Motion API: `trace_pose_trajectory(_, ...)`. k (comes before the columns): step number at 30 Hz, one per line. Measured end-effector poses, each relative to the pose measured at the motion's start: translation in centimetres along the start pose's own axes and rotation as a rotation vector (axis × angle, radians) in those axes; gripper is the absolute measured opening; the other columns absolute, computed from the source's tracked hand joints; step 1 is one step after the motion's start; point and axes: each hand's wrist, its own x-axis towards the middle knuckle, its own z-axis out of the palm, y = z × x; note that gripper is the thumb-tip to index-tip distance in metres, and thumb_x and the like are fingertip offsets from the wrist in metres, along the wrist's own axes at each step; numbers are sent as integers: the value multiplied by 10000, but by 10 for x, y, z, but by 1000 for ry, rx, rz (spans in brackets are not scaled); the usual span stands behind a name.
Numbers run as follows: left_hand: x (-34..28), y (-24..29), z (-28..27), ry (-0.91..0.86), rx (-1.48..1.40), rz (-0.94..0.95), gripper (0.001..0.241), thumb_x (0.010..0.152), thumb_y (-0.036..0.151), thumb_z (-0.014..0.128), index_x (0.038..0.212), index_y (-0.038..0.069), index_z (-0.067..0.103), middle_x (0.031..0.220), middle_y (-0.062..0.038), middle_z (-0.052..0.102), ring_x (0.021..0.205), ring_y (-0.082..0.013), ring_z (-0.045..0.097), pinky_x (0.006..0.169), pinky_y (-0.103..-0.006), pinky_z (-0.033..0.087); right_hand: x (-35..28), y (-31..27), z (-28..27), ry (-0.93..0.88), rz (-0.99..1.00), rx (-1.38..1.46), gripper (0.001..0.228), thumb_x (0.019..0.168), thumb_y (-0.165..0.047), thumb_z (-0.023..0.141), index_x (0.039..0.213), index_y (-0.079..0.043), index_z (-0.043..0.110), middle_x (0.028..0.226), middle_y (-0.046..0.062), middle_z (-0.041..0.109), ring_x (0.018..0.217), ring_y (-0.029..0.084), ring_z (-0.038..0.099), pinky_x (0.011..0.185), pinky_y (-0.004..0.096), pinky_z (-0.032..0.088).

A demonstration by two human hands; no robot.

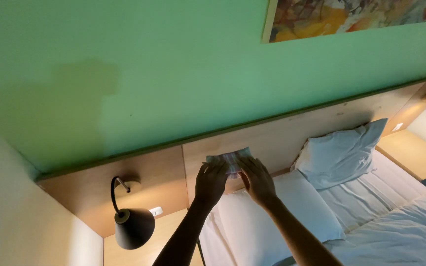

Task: The person cleans a wooden nightstand and the wall above the bed using a pink and white checkered cloth. They wipe the nightstand surface thoroughly and then clean the wall area near the headboard.

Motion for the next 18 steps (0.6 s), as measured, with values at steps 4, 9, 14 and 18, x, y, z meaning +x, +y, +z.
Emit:
trace_pose_trajectory(4,13,-38,32,-93,64,-42,237,907,135,671,1131,62,702,1187,-104,735,1093,-253,665,1022,-425,449,30,16,29,19,-15,-14,419,907,-149,702,1314,-74,636,1348,130,652,1294,337,557,1135,507,394)
trace_pose_trajectory(9,36,-82,54,-17,67,-18,237,924,131,656,1148,57,675,1217,-115,721,1120,-282,657,1040,-444,450,69,32,67,57,-9,-39,418,905,-135,692,1319,-101,646,1349,107,659,1308,308,566,1141,493,406)
trace_pose_trajectory(14,42,-124,90,-76,78,-44,275,915,165,648,1157,36,674,1221,-142,717,1151,-324,637,1032,-475,440,99,52,92,-21,11,-6,428,913,-166,703,1329,-92,634,1378,113,631,1330,315,550,1147,489,409)
trace_pose_trajectory(18,57,-129,86,-270,4,-129,242,940,196,644,1129,47,676,1242,-152,716,1198,-342,626,1034,-480,446,110,65,99,-232,18,13,513,872,-233,694,1360,-102,607,1433,122,587,1356,309,512,1187,507,335)
